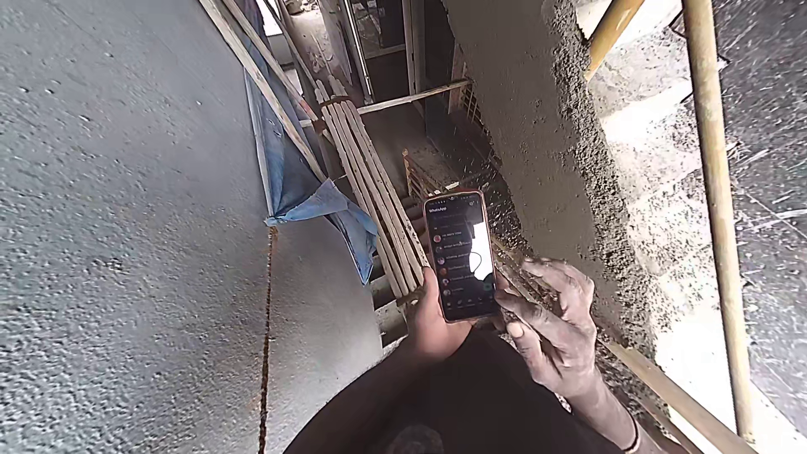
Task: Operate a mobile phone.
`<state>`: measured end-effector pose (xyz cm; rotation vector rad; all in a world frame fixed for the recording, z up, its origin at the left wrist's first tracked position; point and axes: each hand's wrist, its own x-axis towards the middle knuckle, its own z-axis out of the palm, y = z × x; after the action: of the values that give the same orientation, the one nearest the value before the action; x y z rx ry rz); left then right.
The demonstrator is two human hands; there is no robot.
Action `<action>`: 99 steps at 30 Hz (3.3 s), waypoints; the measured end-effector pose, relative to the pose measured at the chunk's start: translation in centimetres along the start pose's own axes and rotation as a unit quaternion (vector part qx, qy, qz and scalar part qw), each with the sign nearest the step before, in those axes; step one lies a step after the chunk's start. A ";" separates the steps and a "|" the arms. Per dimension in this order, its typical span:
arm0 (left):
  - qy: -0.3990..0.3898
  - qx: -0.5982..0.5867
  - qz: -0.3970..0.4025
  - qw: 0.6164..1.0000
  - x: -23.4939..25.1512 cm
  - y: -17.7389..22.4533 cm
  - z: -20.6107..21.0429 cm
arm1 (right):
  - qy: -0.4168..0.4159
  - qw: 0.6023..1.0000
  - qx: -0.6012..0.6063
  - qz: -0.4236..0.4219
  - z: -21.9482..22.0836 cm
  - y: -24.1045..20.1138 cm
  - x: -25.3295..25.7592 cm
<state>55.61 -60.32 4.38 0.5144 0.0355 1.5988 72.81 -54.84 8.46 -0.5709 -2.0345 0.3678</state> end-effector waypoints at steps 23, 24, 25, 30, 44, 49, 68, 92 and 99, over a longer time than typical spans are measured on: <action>0.028 -0.010 0.013 0.999 -1.1 0.0 0.3 | -0.039 0.999 -0.009 0.013 0.4 -0.6 1.0; 0.025 -0.010 0.013 1.000 -1.1 0.0 0.3 | -0.038 0.999 -0.006 0.013 0.3 -0.6 1.0; 0.020 -0.011 0.012 1.000 -1.2 0.0 0.3 | -0.037 0.999 -0.003 0.012 0.3 -0.7 0.9; 0.022 -0.013 0.012 1.000 -1.2 -0.3 0.5 | -0.037 0.999 -0.002 0.009 0.0 -0.8 0.8; 0.018 0.002 0.005 1.000 -1.0 -1.0 1.1 | -0.038 0.999 -0.012 0.008 -0.9 -0.8 0.6; 0.012 0.002 -0.006 1.000 -1.0 -1.1 1.2 | -0.042 0.999 -0.026 0.014 -1.0 -0.4 0.8; -0.007 0.042 -0.049 0.998 -1.0 -1.1 0.6 | -0.024 0.998 -0.031 0.048 -0.9 1.2 2.5; -0.032 0.032 -0.056 0.997 -0.4 -0.6 0.1 | 0.006 0.998 0.031 0.054 -0.6 1.7 2.8; -0.024 0.029 -0.059 0.998 -0.4 -0.5 0.4 | 0.005 0.997 0.035 0.064 -0.6 1.2 2.0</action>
<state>56.26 -60.74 4.43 0.5857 0.0748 1.4736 72.81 -52.72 9.62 -0.6612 -1.9717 0.5098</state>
